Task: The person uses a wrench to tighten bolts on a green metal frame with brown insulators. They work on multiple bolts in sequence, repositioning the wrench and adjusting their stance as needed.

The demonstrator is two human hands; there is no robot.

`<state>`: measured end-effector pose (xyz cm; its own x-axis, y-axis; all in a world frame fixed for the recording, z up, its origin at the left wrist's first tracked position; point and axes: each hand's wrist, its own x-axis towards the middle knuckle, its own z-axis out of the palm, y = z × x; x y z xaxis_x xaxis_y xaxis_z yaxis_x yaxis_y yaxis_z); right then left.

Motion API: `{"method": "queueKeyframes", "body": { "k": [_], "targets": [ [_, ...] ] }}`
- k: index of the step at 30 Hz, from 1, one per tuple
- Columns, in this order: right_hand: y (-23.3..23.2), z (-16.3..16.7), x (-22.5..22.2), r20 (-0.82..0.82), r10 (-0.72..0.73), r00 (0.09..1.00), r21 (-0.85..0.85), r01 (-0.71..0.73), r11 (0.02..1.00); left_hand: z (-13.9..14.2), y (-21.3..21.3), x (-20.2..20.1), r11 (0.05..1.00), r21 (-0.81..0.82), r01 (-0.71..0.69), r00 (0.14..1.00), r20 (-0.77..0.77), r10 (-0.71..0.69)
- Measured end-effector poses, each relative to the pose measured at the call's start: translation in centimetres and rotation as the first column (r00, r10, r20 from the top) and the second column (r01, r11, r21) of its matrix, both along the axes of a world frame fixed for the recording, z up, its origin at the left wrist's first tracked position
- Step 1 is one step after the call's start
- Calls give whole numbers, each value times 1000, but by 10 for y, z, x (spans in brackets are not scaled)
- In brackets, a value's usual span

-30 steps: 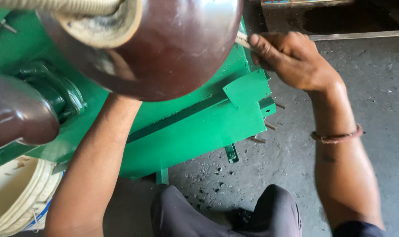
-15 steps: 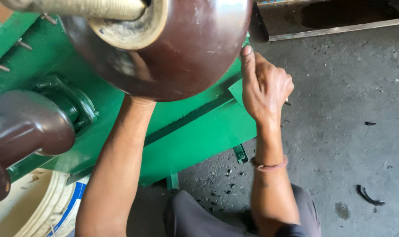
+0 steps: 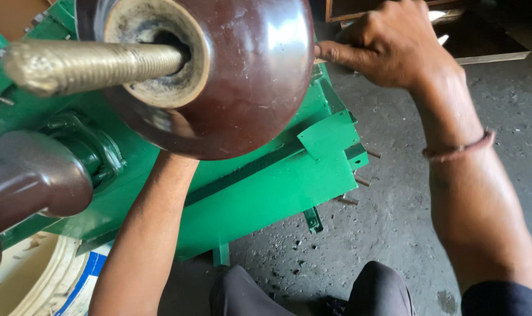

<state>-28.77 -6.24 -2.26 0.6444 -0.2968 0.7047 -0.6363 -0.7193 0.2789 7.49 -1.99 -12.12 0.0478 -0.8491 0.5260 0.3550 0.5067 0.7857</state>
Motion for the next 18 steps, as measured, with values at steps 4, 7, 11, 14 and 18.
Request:
{"method": "queueKeyframes", "body": {
  "k": [4, 7, 11, 14, 18],
  "targets": [
    [6, -4, 6, -1, -14, 1000, -10, 14, 1000, -6, 4, 4, 1000, -8, -13, 1000, -14, 13],
    [12, -6, 10, -15, 6, 1000, 31, -6, 1000, -8, 7, 4, 999, -22, -26, 999, -33, 26],
    [20, -6, 15, 41, 26, 999, -159, -19, 987, -7, 15, 3, 997, -58, -51, 997, -61, 47],
    [25, -13, 18, 74, 18, 997, -74, -12, 997, -8, 29, 8, 995, -88, -51, 998, -38, 48],
    [26, -32, 22, 305, 177, 936, 238, -255, 937, -5, 45, 24, 990, -130, -62, 997, 34, 67]
  ]
}}
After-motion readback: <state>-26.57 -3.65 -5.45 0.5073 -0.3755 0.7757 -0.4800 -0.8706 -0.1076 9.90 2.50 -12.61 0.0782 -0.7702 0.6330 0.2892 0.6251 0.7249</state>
